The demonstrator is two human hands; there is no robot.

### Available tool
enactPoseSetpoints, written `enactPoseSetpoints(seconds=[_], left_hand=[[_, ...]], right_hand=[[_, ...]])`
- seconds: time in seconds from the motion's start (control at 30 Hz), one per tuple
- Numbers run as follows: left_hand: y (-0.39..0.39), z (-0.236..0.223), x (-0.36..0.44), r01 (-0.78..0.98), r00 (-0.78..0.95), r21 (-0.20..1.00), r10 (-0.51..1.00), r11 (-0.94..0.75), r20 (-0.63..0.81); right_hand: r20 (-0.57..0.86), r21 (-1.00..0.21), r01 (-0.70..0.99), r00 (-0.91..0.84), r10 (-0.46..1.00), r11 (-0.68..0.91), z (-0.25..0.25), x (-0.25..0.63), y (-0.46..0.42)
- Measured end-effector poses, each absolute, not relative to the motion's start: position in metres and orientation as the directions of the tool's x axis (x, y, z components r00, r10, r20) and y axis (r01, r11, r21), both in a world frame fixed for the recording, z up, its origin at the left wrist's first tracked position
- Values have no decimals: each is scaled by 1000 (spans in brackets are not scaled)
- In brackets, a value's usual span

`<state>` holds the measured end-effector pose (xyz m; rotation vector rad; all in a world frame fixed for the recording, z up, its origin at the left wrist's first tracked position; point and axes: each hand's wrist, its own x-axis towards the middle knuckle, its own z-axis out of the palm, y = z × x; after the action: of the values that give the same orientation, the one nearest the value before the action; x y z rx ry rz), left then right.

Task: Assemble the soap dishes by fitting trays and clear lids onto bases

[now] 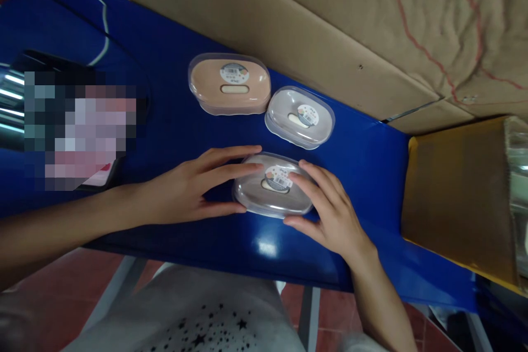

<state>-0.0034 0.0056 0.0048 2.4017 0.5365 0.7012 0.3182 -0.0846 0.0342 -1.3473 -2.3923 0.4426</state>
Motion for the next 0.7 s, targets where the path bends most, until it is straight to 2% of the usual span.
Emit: enactPoseSetpoints(seconds=[0.47, 0.7], left_hand=[[5, 7, -4, 192, 794, 697, 527, -691, 303], [5, 8, -4, 190, 792, 694, 527, -694, 310]], right_hand=[[156, -438, 755, -470, 868, 488, 35, 320, -86], [121, -441, 772, -454, 883, 458, 38, 320, -87]])
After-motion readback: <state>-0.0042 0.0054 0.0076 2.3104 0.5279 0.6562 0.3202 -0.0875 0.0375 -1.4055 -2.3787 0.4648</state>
